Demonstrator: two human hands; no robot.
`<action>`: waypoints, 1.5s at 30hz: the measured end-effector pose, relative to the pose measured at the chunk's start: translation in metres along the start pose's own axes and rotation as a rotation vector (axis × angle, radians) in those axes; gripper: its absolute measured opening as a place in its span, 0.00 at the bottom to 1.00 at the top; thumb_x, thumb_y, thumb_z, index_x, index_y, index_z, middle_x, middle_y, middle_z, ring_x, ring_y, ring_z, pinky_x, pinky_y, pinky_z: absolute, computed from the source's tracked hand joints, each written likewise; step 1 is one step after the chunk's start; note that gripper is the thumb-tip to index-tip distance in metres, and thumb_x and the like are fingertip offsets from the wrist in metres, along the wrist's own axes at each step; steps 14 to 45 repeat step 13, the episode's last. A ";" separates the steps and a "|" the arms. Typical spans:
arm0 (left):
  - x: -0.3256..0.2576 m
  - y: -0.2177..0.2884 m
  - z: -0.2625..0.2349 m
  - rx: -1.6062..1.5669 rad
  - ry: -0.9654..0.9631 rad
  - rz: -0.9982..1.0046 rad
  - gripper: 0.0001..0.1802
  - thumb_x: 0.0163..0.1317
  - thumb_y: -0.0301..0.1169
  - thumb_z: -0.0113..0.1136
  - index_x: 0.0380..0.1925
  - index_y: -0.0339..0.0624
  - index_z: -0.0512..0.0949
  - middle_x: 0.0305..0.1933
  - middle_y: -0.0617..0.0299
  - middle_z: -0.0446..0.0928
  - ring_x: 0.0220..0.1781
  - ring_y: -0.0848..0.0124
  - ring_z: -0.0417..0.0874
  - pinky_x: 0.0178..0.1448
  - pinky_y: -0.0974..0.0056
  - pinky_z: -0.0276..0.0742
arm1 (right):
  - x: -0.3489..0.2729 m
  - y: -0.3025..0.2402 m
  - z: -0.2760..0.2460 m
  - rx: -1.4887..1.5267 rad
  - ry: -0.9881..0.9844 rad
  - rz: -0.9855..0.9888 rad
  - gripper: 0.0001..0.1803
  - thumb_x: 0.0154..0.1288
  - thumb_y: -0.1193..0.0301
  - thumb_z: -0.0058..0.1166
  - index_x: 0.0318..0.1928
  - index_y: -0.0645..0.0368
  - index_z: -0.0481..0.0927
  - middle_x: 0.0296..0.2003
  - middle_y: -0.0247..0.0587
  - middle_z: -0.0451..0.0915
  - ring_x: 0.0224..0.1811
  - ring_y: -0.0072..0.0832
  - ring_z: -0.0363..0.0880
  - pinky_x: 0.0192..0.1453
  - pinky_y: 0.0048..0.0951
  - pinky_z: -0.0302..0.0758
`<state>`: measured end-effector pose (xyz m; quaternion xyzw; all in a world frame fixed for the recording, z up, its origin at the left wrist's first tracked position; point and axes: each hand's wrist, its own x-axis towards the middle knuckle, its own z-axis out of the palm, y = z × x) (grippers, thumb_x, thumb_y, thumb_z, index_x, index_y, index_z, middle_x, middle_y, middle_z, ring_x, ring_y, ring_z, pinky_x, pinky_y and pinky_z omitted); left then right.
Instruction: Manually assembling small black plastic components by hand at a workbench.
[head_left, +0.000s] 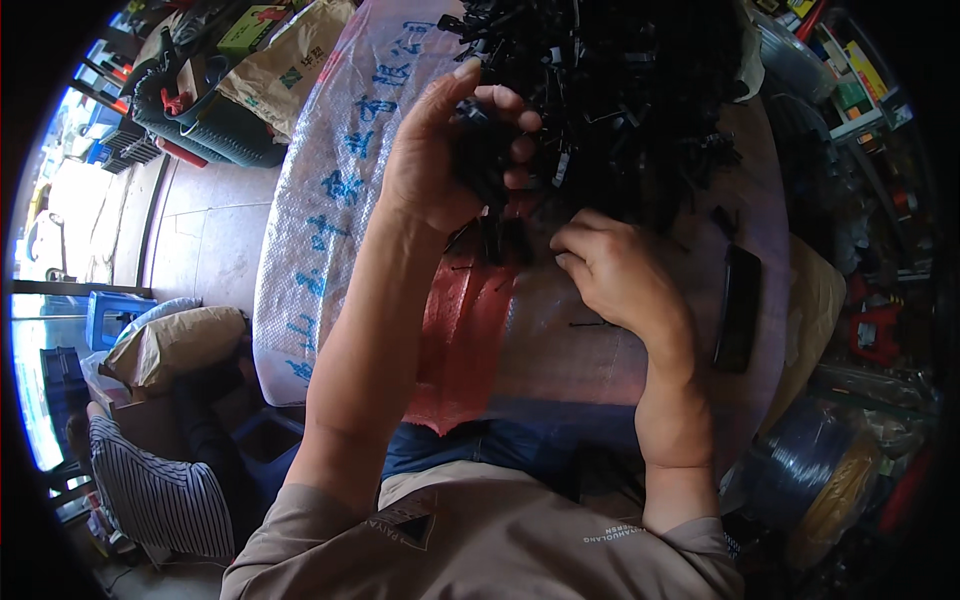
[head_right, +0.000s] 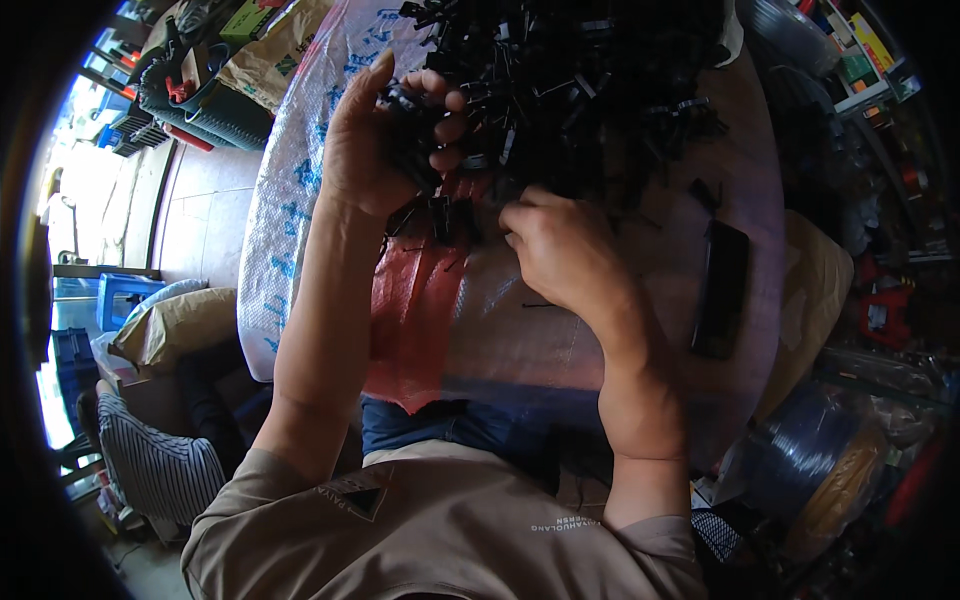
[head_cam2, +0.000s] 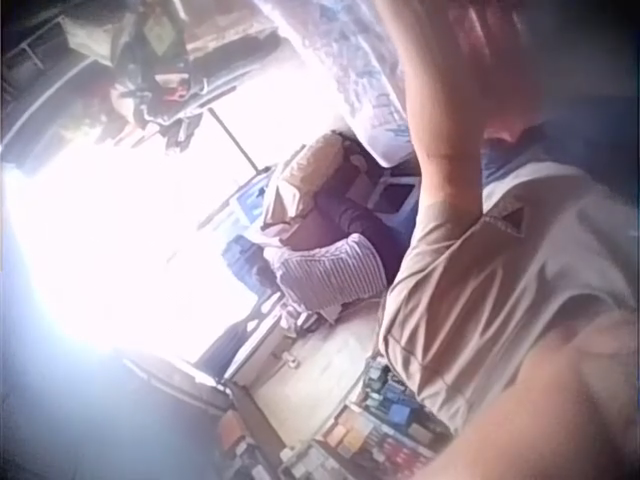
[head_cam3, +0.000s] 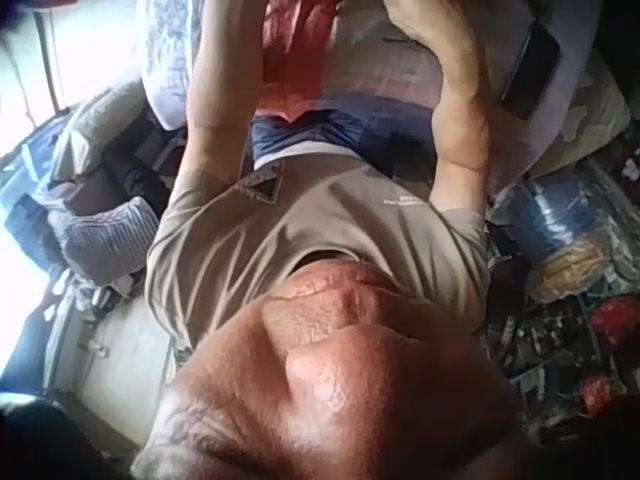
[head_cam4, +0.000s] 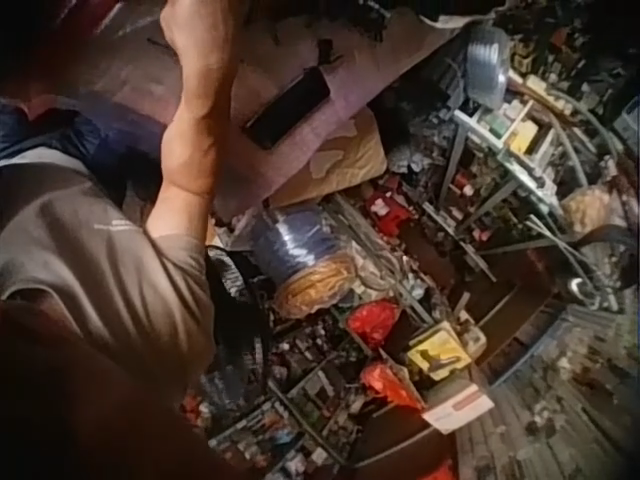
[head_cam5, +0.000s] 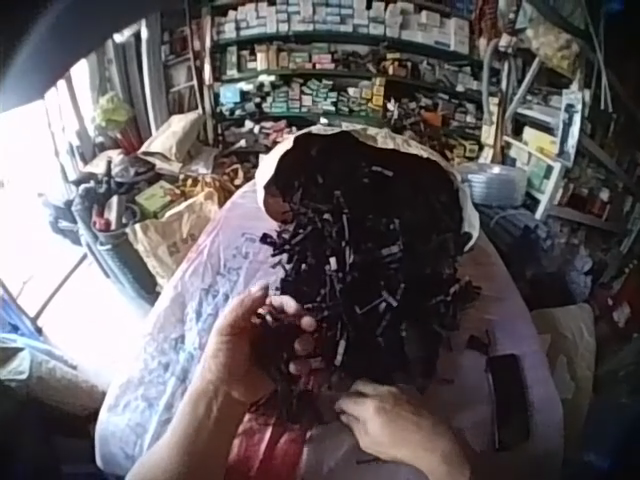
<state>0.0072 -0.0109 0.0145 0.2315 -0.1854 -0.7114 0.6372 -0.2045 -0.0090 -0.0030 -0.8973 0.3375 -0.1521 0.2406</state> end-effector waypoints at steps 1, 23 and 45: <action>0.000 0.000 -0.001 0.001 -0.016 0.012 0.22 0.65 0.51 0.52 0.31 0.41 0.76 0.29 0.55 0.78 0.28 0.66 0.76 0.28 0.62 0.71 | 0.001 0.000 -0.002 0.061 0.003 -0.024 0.05 0.55 0.77 0.58 0.35 0.62 0.81 0.31 0.48 0.78 0.34 0.47 0.79 0.39 0.41 0.75; -0.016 -0.009 0.020 0.946 0.106 0.189 0.16 0.63 0.37 0.60 0.48 0.43 0.82 0.38 0.57 0.84 0.33 0.74 0.80 0.41 0.71 0.76 | 0.010 -0.003 -0.023 0.035 0.743 -0.290 0.08 0.62 0.83 0.55 0.41 0.63 0.81 0.37 0.42 0.81 0.36 0.33 0.81 0.39 0.24 0.77; -0.016 -0.009 0.020 0.946 0.106 0.189 0.16 0.63 0.37 0.60 0.48 0.43 0.82 0.38 0.57 0.84 0.33 0.74 0.80 0.41 0.71 0.76 | 0.010 -0.003 -0.023 0.035 0.743 -0.290 0.08 0.62 0.83 0.55 0.41 0.63 0.81 0.37 0.42 0.81 0.36 0.33 0.81 0.39 0.24 0.77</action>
